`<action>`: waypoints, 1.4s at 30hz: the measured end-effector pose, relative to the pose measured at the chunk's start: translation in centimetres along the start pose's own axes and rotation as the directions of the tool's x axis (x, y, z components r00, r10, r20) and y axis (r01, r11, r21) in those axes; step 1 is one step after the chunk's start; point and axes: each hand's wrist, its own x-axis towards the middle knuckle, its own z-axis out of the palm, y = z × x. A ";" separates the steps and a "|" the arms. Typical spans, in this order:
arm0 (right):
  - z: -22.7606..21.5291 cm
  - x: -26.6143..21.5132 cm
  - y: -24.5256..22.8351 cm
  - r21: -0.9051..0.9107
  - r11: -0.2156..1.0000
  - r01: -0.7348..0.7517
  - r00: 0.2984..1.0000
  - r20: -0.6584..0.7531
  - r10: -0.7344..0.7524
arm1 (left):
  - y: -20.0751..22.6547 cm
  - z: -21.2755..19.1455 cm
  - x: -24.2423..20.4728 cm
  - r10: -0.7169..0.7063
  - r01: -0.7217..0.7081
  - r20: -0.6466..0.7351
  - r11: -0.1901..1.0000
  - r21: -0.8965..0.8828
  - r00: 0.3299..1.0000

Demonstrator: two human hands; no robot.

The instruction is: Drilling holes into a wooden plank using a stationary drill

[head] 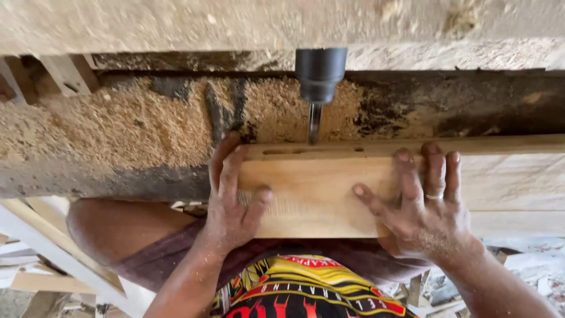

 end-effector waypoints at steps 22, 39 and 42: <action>-0.6 1.2 0.9 0.022 0.999 -0.023 1.000 -0.005 0.023 | -0.6 -0.2 1.6 -0.076 0.078 0.041 0.996 -0.047 0.996; -0.7 1.1 0.9 -0.020 1.000 0.023 1.000 0.008 -0.023 | 0.5 -0.4 1.9 -0.043 0.044 0.029 0.999 -0.016 0.999; -0.7 0.7 1.1 -0.011 0.998 0.060 0.998 0.000 -0.060 | 1.2 -0.7 2.0 -0.081 0.082 0.041 0.995 -0.048 0.996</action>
